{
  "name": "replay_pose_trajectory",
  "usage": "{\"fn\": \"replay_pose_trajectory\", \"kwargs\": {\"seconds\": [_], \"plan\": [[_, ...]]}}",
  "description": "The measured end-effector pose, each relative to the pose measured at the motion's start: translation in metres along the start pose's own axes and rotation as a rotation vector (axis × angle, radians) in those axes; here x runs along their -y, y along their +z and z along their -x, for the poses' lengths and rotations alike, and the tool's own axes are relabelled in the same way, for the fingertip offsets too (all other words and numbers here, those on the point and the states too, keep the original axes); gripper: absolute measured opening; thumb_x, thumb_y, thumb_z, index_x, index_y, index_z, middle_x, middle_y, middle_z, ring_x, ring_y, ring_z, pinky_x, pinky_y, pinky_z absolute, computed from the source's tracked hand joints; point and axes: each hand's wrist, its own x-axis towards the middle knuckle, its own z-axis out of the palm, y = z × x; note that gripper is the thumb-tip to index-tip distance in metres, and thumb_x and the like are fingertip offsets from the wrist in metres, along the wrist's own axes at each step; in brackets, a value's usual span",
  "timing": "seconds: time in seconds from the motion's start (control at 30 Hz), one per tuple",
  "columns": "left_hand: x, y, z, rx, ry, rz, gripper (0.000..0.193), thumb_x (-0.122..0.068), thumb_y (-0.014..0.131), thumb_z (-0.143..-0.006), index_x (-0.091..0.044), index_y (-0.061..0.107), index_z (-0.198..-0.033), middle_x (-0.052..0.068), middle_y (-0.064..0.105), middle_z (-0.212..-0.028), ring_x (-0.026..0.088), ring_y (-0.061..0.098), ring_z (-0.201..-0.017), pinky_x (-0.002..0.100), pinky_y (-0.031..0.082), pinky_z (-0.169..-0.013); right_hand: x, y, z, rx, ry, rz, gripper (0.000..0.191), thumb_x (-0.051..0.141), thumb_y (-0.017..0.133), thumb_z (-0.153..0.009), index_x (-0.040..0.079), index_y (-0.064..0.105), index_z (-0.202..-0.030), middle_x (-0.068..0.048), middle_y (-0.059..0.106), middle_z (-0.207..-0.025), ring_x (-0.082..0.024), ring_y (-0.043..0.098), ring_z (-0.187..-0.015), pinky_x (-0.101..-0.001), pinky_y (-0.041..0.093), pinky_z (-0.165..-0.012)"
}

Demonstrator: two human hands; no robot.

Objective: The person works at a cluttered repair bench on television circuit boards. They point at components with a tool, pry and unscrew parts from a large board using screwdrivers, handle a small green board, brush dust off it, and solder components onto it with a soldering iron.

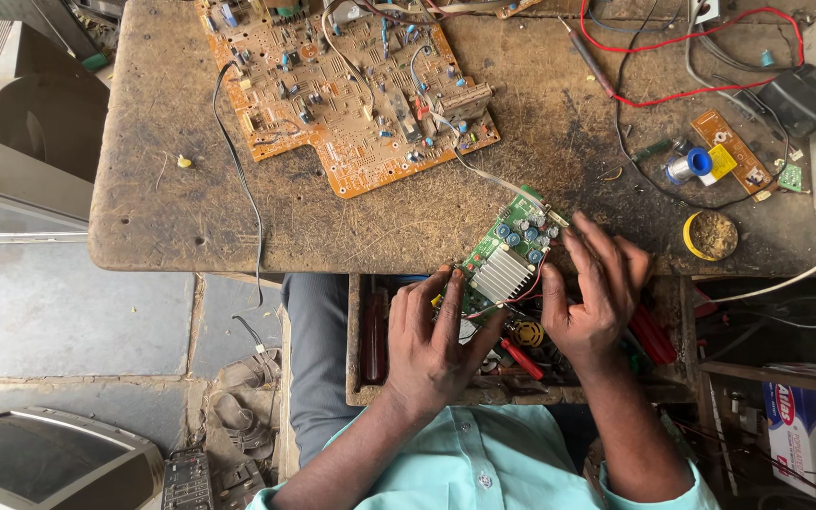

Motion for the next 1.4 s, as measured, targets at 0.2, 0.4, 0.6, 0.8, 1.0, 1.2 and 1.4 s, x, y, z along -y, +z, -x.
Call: {"fn": "replay_pose_trajectory", "kwargs": {"seconds": [0.2,0.4,0.6,0.8,1.0,1.2,1.4], "plan": [[0.0,-0.002,-0.003,0.019,-0.063,0.129,0.073,-0.02,0.091,-0.081,0.006,0.053,-0.138,0.023,0.059,-0.126,0.036,0.064,-0.107,0.044,0.056,-0.088,0.008,-0.005,-0.008,0.013,0.018,-0.027,0.044,0.008,0.075,-0.096,-0.001,0.06,-0.136,-0.015,0.066,-0.138,-0.033,0.056,-0.121,-0.0468,0.043,-0.109],[0.002,-0.006,0.001,0.03,-0.056,0.073,0.075,-0.014,0.088,-0.082,0.007,0.048,-0.143,0.026,0.056,-0.132,0.039,0.061,-0.113,0.046,0.056,-0.093,0.018,-0.014,-0.006,-0.043,0.054,-0.288,0.048,-0.009,0.074,-0.095,-0.001,0.055,-0.138,-0.014,0.063,-0.14,-0.031,0.061,-0.127,-0.0412,0.05,-0.108],[0.007,0.0,0.004,-0.048,-0.111,0.016,0.083,-0.017,0.09,-0.082,0.007,0.044,-0.147,0.029,0.049,-0.128,0.04,0.058,-0.114,0.044,0.056,-0.093,0.029,-0.006,-0.009,-0.042,0.366,-0.907,0.051,-0.012,0.063,-0.099,-0.001,0.049,-0.147,-0.018,0.057,-0.15,-0.019,0.064,-0.123,-0.0323,0.059,-0.1],[0.024,0.005,-0.008,-0.084,-0.034,-0.096,0.077,-0.007,0.087,-0.08,0.005,0.048,-0.145,0.025,0.049,-0.126,0.04,0.056,-0.111,0.047,0.051,-0.093,0.025,0.003,-0.041,-0.006,0.39,-1.134,0.052,-0.012,0.062,-0.099,-0.003,0.048,-0.148,-0.018,0.055,-0.152,-0.02,0.061,-0.13,-0.0356,0.055,-0.11],[0.035,0.01,-0.013,-0.19,0.097,-0.069,0.07,-0.002,0.084,-0.082,0.006,0.048,-0.141,0.022,0.046,-0.121,0.038,0.053,-0.106,0.051,0.05,-0.09,0.029,0.013,-0.052,0.018,0.388,-1.122,0.054,-0.013,0.064,-0.096,-0.003,0.05,-0.147,-0.018,0.054,-0.154,-0.021,0.06,-0.132,-0.0367,0.055,-0.109],[0.038,0.012,-0.008,-0.185,0.105,-0.054,0.069,0.001,0.083,-0.081,0.006,0.048,-0.141,0.02,0.045,-0.121,0.036,0.053,-0.104,0.05,0.051,-0.088,0.027,0.023,-0.052,0.013,0.359,-1.187,0.052,-0.013,0.065,-0.097,-0.001,0.051,-0.146,-0.018,0.053,-0.156,-0.023,0.059,-0.138,-0.0386,0.054,-0.114],[0.04,0.013,-0.008,-0.184,0.111,-0.032,0.069,0.002,0.084,-0.083,0.006,0.049,-0.142,0.018,0.044,-0.124,0.034,0.054,-0.103,0.048,0.05,-0.088,0.025,0.025,-0.052,0.013,0.374,-1.179,0.053,-0.013,0.065,-0.098,-0.001,0.051,-0.147,-0.019,0.052,-0.157,-0.024,0.058,-0.14,-0.0391,0.053,-0.116]]}}
